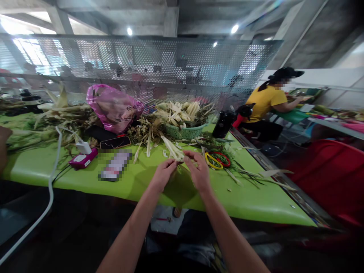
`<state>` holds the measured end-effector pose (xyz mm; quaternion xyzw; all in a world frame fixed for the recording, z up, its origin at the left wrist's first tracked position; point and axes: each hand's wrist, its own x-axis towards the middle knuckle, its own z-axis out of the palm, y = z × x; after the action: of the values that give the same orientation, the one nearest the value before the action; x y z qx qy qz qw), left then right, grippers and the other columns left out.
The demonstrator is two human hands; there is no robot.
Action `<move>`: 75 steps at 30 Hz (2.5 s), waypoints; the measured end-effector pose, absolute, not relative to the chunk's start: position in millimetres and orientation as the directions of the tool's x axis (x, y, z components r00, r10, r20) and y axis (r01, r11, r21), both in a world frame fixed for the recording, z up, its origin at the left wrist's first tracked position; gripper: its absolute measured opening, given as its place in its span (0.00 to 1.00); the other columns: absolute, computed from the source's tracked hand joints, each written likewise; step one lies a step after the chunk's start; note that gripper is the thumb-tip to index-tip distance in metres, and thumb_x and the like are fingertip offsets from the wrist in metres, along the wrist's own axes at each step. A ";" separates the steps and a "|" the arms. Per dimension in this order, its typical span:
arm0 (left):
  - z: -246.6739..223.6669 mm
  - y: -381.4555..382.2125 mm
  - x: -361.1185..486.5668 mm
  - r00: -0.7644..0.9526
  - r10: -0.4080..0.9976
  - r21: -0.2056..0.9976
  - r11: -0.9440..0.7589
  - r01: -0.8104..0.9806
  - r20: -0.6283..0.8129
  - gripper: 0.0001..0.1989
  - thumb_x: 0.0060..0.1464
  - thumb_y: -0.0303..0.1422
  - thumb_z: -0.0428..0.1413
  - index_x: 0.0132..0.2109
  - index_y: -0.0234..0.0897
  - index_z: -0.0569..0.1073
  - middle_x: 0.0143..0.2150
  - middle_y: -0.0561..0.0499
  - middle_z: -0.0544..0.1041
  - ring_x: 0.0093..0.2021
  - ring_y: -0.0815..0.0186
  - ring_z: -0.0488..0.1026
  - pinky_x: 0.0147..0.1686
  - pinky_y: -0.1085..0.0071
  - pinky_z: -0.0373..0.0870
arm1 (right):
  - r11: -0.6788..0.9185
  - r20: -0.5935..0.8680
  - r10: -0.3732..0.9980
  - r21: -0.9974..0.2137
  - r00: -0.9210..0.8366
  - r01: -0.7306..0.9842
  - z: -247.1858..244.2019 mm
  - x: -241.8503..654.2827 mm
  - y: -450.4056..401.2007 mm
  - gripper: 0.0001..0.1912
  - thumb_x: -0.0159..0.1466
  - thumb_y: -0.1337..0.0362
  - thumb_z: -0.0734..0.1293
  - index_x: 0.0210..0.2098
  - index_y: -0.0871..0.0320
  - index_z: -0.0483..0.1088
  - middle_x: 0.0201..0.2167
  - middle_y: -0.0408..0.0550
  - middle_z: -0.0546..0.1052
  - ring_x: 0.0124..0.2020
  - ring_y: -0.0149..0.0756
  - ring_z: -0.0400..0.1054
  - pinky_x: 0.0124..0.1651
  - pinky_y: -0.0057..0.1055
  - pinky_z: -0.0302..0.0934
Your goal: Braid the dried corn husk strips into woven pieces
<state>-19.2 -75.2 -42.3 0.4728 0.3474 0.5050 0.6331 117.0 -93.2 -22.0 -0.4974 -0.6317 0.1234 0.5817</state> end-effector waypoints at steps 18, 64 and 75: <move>-39.9 -72.2 -21.5 0.160 0.987 0.883 0.052 -0.467 0.026 0.13 0.42 0.37 0.63 0.34 0.33 0.78 0.27 0.52 0.74 0.25 0.74 0.64 0.29 0.76 0.62 | 0.500 0.752 0.659 -0.423 -0.015 0.755 -24.9 110.2 -99.1 0.06 0.60 0.62 0.67 0.37 0.49 0.75 0.38 0.46 0.77 0.43 0.43 0.66 0.49 0.42 0.55; -43.2 -65.4 -23.1 0.208 0.974 0.606 0.222 -0.764 -0.094 0.11 0.46 0.29 0.62 0.39 0.33 0.71 0.38 0.45 0.79 0.40 0.63 0.77 0.41 0.70 0.73 | 0.440 0.513 0.834 -0.394 -0.204 0.807 -35.6 92.3 -94.4 0.03 0.60 0.67 0.64 0.29 0.57 0.68 0.30 0.48 0.73 0.34 0.38 0.65 0.36 0.32 0.55; -45.7 -65.3 -20.9 0.155 0.985 0.685 0.162 -0.711 -0.071 0.14 0.40 0.33 0.66 0.36 0.31 0.77 0.33 0.46 0.80 0.35 0.64 0.77 0.44 0.68 0.71 | 0.483 0.485 0.828 -0.363 -0.281 0.797 -33.8 91.9 -97.2 0.06 0.61 0.69 0.61 0.26 0.57 0.64 0.29 0.47 0.71 0.32 0.36 0.62 0.33 0.30 0.52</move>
<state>-20.9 -65.3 -45.7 0.2589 0.2650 0.5934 0.7146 91.9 -97.2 -33.8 -0.5078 -0.7999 0.0246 0.3190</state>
